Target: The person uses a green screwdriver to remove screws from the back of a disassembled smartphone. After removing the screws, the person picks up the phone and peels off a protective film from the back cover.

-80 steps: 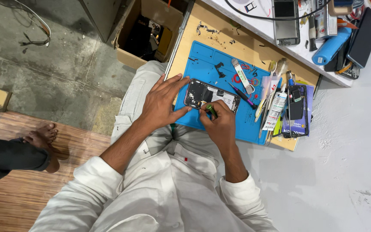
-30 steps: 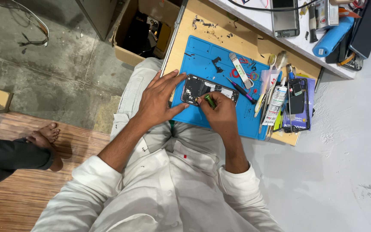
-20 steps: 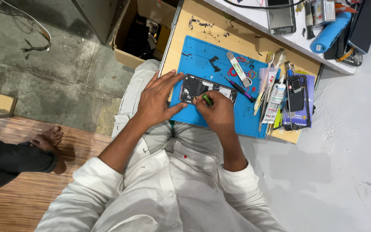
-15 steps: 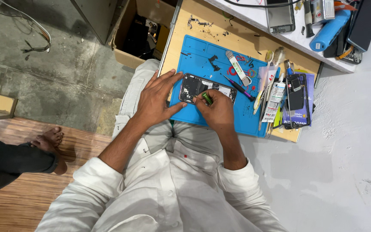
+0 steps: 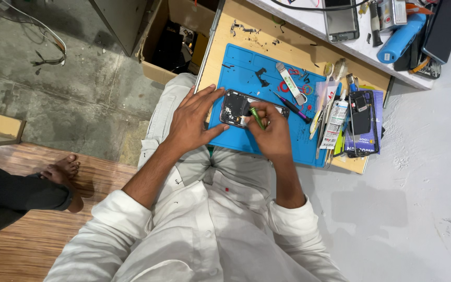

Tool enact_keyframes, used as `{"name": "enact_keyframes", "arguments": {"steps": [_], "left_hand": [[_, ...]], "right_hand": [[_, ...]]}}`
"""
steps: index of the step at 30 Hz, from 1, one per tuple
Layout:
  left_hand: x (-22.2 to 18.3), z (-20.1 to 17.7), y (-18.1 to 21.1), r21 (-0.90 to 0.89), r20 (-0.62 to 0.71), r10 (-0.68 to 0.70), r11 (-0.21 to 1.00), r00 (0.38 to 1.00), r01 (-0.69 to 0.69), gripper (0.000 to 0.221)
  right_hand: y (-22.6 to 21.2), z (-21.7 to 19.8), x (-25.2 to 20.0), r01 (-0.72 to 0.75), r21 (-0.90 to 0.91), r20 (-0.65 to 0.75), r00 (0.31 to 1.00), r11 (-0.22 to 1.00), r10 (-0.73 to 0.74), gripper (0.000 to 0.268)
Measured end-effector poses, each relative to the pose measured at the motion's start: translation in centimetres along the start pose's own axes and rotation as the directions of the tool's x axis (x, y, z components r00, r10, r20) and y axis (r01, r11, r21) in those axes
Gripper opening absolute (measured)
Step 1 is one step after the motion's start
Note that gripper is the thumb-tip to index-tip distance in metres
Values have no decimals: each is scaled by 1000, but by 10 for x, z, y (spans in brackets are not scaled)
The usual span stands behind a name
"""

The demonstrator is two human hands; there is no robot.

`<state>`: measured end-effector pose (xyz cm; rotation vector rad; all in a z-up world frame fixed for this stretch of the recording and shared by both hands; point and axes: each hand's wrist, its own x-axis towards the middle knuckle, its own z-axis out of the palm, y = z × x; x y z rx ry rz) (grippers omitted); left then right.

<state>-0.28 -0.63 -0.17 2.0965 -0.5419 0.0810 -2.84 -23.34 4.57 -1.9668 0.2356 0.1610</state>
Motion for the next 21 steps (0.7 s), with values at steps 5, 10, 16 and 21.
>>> {"name": "enact_keyframes", "arguments": {"steps": [5,10,16,21], "left_hand": [[0,1,0,-5,-11,11,1000,1000,-11,81],[1,1,1,2,-13,18,1000,1000,-17,81],[-1,0,0,9,-9,13,1000,1000,-13,81],[1,1,1,10,-7,12,1000,1000,-12,81]], "right_hand": [[-2,-4,-22,363,257,-196,927,895,-320,43],[6,14,-26,588,211,-311,797,781,-517,35],[13,16,-27,628,29,-300,747,777,-593,39],[13,16,-25,627,5,-298,744,779,-598,39]]}}
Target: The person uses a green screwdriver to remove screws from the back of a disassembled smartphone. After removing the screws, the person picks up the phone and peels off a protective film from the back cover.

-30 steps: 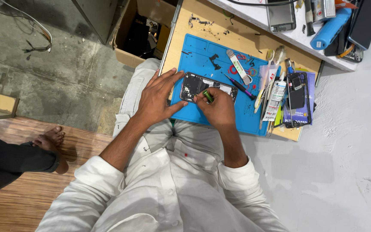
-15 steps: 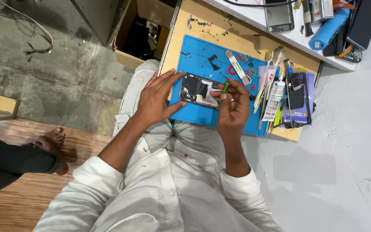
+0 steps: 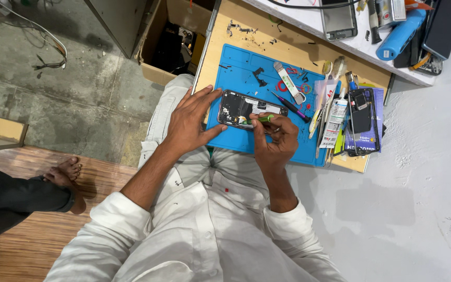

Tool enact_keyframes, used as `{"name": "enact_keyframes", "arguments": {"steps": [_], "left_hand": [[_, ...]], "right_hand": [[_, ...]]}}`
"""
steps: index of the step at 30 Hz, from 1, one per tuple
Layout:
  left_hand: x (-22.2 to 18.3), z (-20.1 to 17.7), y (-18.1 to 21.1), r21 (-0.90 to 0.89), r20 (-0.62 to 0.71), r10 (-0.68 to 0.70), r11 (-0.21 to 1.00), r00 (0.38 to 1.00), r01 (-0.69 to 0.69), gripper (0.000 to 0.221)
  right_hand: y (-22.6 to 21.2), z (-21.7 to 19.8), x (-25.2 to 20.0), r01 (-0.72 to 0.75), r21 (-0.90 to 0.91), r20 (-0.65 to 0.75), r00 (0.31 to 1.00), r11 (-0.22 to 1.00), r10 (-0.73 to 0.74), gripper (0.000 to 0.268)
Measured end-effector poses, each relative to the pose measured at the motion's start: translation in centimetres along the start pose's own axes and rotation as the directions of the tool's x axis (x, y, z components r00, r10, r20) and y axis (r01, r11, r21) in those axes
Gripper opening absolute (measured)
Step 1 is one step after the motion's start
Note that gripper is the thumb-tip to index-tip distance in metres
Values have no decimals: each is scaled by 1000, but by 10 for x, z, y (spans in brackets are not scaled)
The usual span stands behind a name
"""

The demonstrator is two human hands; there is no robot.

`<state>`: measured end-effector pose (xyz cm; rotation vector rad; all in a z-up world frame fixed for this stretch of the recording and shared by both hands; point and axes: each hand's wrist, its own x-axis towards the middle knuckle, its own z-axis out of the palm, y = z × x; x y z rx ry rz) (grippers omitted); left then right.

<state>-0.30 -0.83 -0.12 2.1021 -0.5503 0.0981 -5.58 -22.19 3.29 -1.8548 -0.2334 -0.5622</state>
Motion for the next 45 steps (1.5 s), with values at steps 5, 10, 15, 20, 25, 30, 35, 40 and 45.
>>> {"name": "enact_keyframes", "arguments": {"steps": [5,10,15,20,25,30,35,40,45], "left_hand": [[0,0,-1,2,-1,-2,1000,1000,2,81],[0,2,-2,-4,-3,-3,1000,1000,3,82],[-1,1,-2,-3,-17,9,1000,1000,-9,81],[0,0,-1,1,-7,0,1000,1000,0,82],[0,-2,3,-5,-8,-15,1000,1000,15,82],[2,-3,7,-16,-24,-6,1000,1000,5,82],[-3,-3,7,-29,-21,-3,1000,1000,3,81],[1,-3,8,-27,-11,-24,999,1000,24,80],[3,-4,8,-21,-24,-28,999,999,28,81]], "right_hand": [[3,0,0,-6,3,-1,1000,1000,6,39],[3,1,3,0,-5,-1,1000,1000,0,39],[-5,1,7,75,-29,120,990,997,-71,31],[-9,-2,7,-13,-257,137,989,966,50,34],[-11,-7,21,-214,96,275,944,972,180,30],[-20,-3,23,-10,-232,208,976,973,60,41],[-18,-5,18,-117,-182,223,962,976,157,39],[-15,-7,22,-200,49,303,937,979,176,31],[-17,-3,22,-13,-211,212,976,977,58,43]]}}
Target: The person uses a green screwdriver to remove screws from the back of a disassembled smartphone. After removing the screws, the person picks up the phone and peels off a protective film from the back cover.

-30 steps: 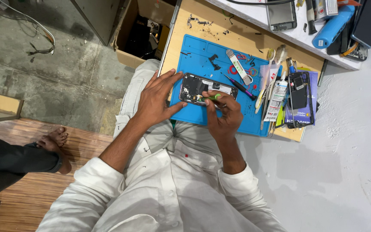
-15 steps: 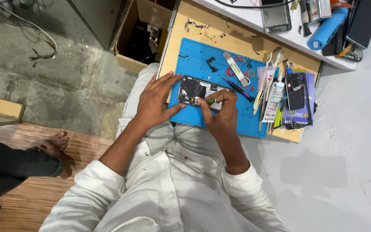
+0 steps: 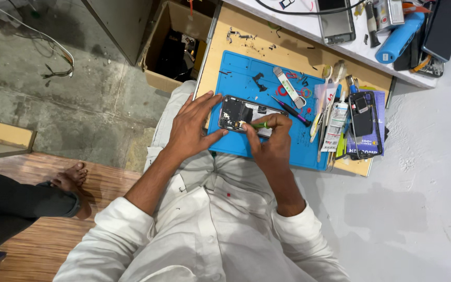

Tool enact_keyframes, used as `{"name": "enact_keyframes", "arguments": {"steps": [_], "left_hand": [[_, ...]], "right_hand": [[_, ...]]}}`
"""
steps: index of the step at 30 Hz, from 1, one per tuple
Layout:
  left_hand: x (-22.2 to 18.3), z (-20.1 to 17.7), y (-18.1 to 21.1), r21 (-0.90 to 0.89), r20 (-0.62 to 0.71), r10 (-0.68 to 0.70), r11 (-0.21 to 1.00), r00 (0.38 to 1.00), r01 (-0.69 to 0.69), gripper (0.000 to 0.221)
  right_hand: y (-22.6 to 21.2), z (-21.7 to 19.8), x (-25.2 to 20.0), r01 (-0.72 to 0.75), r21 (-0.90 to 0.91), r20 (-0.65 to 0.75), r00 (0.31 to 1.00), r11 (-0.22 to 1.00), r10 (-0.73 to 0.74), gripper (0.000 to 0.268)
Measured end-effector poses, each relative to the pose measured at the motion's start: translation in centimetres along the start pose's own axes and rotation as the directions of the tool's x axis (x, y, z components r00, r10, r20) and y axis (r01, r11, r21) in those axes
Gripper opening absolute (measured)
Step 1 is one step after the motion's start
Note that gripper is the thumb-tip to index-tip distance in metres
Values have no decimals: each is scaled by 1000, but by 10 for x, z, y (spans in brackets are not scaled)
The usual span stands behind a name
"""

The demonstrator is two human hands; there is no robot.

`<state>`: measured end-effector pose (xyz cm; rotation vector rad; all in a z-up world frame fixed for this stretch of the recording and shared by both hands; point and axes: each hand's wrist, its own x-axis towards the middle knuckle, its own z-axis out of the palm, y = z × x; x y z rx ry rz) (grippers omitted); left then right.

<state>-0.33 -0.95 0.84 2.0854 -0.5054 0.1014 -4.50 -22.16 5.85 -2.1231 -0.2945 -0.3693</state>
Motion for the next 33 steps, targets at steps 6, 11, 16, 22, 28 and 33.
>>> {"name": "enact_keyframes", "arguments": {"steps": [6,11,16,22,28,33], "left_hand": [[-2,0,-4,-9,3,31,999,1000,-31,79],[-3,-1,-5,0,-4,36,999,999,-36,80],[-3,1,-4,3,0,49,999,999,-49,80],[-7,0,-6,8,26,21,1000,999,-22,82],[-5,-3,-4,-14,27,25,1000,999,-24,83],[-7,-2,-8,-22,12,31,999,999,-31,83]], "right_hand": [[10,7,-12,-76,-35,-58,996,996,74,47],[11,7,-15,-56,61,7,998,997,56,42],[13,12,-5,-47,70,-67,996,996,52,47],[9,4,46,-133,129,-40,990,983,139,48],[20,13,108,-150,-268,152,969,952,195,15],[27,29,113,-41,-489,231,957,871,175,14]]}}
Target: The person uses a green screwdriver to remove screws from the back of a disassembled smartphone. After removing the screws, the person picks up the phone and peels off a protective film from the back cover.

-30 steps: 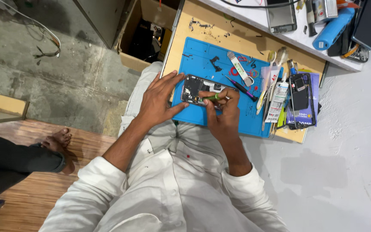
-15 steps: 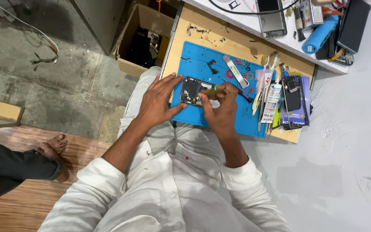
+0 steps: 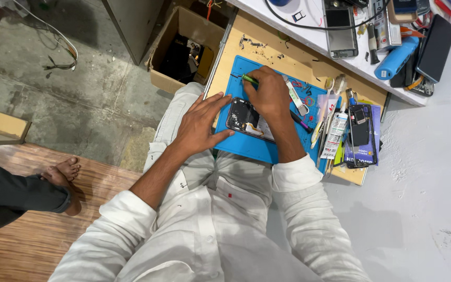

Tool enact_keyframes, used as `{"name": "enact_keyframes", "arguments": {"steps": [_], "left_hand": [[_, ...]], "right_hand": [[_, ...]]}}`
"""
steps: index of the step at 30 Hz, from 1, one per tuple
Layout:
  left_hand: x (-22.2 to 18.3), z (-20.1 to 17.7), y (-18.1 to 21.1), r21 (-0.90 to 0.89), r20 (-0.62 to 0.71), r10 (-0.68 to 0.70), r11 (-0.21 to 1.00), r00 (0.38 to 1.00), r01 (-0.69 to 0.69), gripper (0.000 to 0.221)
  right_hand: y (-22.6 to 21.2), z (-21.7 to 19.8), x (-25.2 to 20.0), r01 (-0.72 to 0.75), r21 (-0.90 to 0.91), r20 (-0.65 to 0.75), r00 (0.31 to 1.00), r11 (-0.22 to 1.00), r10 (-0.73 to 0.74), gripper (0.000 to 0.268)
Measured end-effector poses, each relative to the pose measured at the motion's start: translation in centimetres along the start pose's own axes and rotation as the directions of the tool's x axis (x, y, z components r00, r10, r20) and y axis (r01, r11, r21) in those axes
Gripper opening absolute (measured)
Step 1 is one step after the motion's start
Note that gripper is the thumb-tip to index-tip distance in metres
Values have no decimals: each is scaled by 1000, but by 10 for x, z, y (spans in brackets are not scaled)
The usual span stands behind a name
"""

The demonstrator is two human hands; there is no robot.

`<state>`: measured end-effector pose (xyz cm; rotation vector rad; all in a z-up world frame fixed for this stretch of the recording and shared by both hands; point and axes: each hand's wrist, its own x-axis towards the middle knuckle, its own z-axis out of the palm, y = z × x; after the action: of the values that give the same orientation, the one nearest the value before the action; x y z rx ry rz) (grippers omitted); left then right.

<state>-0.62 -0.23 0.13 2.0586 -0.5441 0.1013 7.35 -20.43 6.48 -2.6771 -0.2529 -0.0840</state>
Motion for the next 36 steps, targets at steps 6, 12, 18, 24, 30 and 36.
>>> {"name": "enact_keyframes", "arguments": {"steps": [6,12,18,24,30,36], "left_hand": [[1,1,-2,3,15,-6,1000,1000,6,82],[1,2,-2,-2,10,-7,1000,1000,7,83],[2,2,-3,10,4,15,1000,1000,-15,82],[3,2,-2,8,0,-1,1000,1000,1,81],[3,2,-4,-5,1,3,1000,1000,-3,81],[3,1,-4,-11,10,-3,1000,1000,3,82]], "right_hand": [[4,14,8,95,-166,0,995,981,-96,11],[-1,20,13,106,-258,49,994,960,-97,20],[8,-2,-2,47,-47,-142,988,998,-53,13],[6,-21,-17,60,156,-149,988,986,-37,10],[5,-24,-35,20,255,-58,998,967,-6,9],[1,-20,-53,-201,428,187,974,881,131,12]]}}
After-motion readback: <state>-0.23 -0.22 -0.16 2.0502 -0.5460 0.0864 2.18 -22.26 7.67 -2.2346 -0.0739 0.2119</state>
